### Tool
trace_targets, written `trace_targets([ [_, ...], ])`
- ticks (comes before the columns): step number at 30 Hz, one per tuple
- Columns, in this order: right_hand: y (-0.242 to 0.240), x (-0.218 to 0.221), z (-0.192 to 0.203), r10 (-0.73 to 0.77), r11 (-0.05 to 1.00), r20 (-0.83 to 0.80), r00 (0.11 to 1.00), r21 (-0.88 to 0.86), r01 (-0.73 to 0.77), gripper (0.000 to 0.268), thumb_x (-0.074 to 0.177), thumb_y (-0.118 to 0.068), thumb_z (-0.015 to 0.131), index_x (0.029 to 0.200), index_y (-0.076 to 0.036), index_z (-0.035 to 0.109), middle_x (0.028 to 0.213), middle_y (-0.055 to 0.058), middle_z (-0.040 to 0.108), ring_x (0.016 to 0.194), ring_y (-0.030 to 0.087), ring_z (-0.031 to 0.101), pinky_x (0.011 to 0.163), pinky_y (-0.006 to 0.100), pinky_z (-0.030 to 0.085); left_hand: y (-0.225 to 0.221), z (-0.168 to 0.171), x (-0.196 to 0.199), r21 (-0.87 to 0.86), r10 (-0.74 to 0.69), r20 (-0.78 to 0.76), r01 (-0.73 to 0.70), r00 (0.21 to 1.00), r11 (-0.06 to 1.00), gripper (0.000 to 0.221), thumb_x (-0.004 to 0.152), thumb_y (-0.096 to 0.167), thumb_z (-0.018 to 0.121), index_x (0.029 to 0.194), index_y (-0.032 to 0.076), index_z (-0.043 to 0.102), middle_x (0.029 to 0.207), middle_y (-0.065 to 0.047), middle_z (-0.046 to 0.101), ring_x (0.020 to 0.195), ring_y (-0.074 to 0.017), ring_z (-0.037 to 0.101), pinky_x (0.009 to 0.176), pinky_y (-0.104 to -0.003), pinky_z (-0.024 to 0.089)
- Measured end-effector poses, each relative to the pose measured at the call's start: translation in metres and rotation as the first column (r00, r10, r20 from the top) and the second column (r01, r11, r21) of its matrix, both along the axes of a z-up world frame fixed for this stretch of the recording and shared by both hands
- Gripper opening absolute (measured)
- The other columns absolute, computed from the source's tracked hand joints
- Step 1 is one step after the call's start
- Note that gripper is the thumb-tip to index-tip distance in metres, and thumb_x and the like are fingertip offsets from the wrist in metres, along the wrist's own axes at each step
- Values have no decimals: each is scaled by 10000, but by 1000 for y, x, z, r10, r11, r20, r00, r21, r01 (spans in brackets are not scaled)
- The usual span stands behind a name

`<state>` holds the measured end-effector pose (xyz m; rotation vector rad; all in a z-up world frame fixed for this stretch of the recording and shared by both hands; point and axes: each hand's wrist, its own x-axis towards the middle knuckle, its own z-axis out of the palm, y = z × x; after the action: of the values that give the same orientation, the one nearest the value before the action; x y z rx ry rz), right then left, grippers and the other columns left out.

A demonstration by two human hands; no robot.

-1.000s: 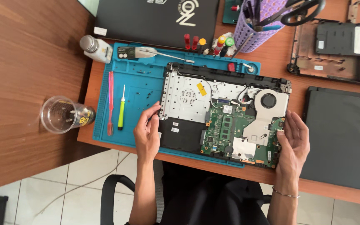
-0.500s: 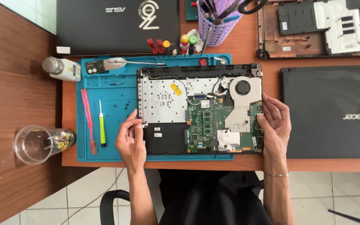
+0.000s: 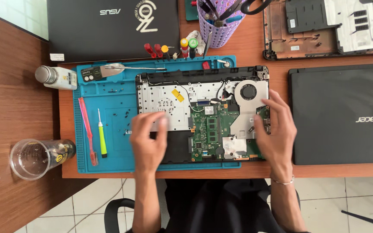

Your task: The person opens a laptop, removes the back cover using a screwdriver, and detaches internal components including the fan and various cables.

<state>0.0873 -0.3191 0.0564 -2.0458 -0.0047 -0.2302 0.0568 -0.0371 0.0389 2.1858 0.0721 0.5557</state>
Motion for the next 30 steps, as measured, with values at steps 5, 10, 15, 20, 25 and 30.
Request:
trace_targets([
  [5,21,16,17,264,930,52,963,-278,-239,411,868,-64,773,1265,-75,666,1472,133,571,1424,350,531,1159,476,475,-29,1,25,86,-212,-30,214,977,973,177,911,102,773,1082,85,730,998,-43,654,974,-256,621,896,-398,488],
  [10,35,35,10,501,779,73,862,-473,-413,336,882,-143,764,1207,-91,696,1492,172,516,1451,382,429,1201,573,332,-43,3,38,197,-261,-92,274,961,941,156,911,130,768,1055,89,726,995,-37,616,971,-265,587,892,-423,437],
  [15,40,37,-1,569,719,41,821,-509,-473,272,918,-146,726,1184,-99,704,1510,171,492,1474,384,394,1220,579,300,-48,3,40,253,-250,-111,271,962,929,125,912,124,754,1019,87,702,1006,-42,612,982,-260,585,905,-427,421],
  [20,39,38,-4,559,735,51,828,-493,-466,276,904,-156,736,1174,-108,712,1489,158,506,1461,379,402,1218,585,287,-54,5,36,268,-212,-127,239,969,933,138,911,122,749,1026,90,680,1015,-43,604,987,-256,578,932,-437,408],
  [25,37,37,-5,559,743,54,827,-475,-472,271,909,-157,739,1173,-108,711,1493,157,507,1466,377,407,1225,587,290,-59,6,38,260,-187,-179,230,966,938,148,891,105,740,1010,77,656,1002,-56,596,1005,-263,562,953,-447,384],
  [30,37,36,-8,551,747,55,833,-478,-463,275,909,-157,741,1179,-114,717,1489,152,513,1464,375,410,1220,593,288,-61,4,40,224,-173,-239,228,956,948,131,893,93,726,989,71,640,978,-57,581,991,-256,549,980,-448,353],
])
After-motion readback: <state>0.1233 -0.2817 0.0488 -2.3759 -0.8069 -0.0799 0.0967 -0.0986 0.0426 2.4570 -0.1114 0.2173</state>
